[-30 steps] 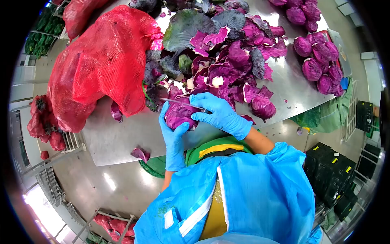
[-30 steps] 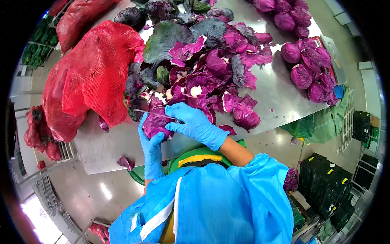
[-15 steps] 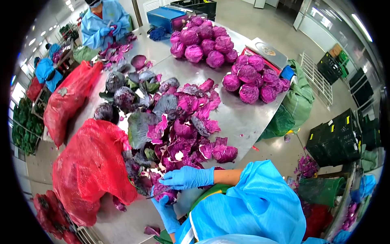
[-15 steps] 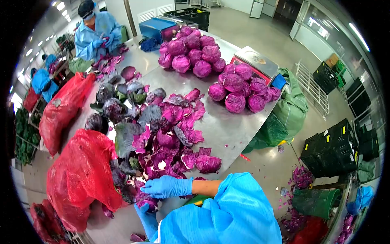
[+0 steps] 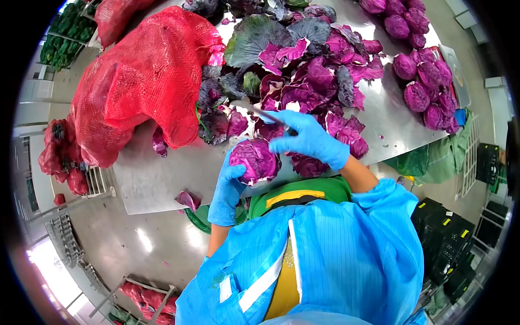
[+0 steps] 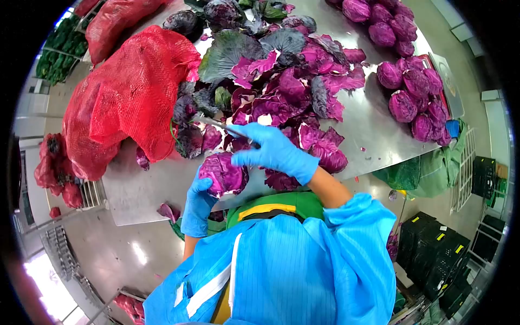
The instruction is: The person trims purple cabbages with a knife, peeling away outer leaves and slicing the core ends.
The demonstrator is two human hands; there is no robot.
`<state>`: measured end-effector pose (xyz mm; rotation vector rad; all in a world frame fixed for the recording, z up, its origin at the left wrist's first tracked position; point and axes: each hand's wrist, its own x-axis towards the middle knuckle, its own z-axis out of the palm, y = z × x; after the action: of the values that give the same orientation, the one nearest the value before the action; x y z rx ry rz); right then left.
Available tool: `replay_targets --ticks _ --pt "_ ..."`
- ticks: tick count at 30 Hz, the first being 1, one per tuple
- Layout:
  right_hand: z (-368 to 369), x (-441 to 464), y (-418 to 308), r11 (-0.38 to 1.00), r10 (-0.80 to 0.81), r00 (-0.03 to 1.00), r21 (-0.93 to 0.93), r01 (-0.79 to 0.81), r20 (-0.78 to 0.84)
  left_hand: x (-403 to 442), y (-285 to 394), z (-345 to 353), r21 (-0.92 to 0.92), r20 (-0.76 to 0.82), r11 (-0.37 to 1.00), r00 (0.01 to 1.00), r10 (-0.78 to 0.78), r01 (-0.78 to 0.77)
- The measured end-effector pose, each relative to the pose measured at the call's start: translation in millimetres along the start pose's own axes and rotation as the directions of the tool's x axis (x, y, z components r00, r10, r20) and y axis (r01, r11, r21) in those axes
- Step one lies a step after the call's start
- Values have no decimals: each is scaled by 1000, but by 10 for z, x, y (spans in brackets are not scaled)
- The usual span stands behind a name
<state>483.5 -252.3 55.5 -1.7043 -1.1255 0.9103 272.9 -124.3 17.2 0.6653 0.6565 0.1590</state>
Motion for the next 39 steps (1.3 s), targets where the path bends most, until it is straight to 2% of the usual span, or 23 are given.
replay_targets --ticks 1,3,4,7,9,10,12,16,18,21,24,28,30,31,33,34,37,38,39 --pt "0 -30 -106 998 24 995 63 -30 97 4 -24 -11 -57 -24 998 1000 -9 8" --pt "154 -37 -52 963 -265 963 69 261 54 9 -13 11 -96 -21 995 999 -29 27" --pt "178 -43 -36 990 -125 979 85 112 160 7 15 32 -79 2 996 999 -41 41" --pt "89 79 100 995 -85 954 79 65 289 21 7 -8 -28 45 998 997 -60 62" --pt "71 82 167 996 -66 957 71 48 284 10 -25 -58 9 46 997 996 -76 76" --pt "63 80 169 998 -49 953 56 34 300 -3 -47 -66 5 -3 998 998 -69 69" --pt "28 54 138 999 20 945 30 -31 326 17 -121 -148 -9 22 999 999 -35 35" --pt "106 -37 161 997 33 968 62 -50 250 61 -97 -129 63 184 998 983 -24 12" --pt "186 -68 165 999 -5 987 36 -1 163 65 -179 -187 72 122 995 991 59 -68" --pt "204 -121 103 998 59 992 -5 -59 111 33 -212 -173 84 73 981 983 170 -176" --pt "248 -142 176 990 -131 990 -42 133 44 -5 -204 -158 109 50 963 969 241 -245" --pt "256 -128 282 997 -76 996 22 75 45 13 -263 -206 196 59 930 950 305 -311" --pt "345 -130 341 999 -54 998 -7 54 -15 30 -284 -178 286 41 888 930 364 -360" --pt "411 -130 395 993 -108 991 -46 105 -73 38 -286 -171 331 32 862 918 396 -383" --pt "504 -116 408 971 -223 959 -132 202 -177 47 -185 -161 508 78 780 921 381 -365" --pt "488 -149 392 988 -141 978 -88 128 -152 21 -123 -141 589 96 727 923 371 -353" --pt "582 -132 381 970 -239 952 -102 222 -194 -116 33 -54 714 154 622 939 309 -322" --pt "610 -134 364 952 -249 955 -221 211 -159 -120 -18 -48 815 148 480 917 370 -325" --pt "629 -158 328 918 -288 945 -327 225 -159 -120 -68 4 843 74 465 915 398 -270"
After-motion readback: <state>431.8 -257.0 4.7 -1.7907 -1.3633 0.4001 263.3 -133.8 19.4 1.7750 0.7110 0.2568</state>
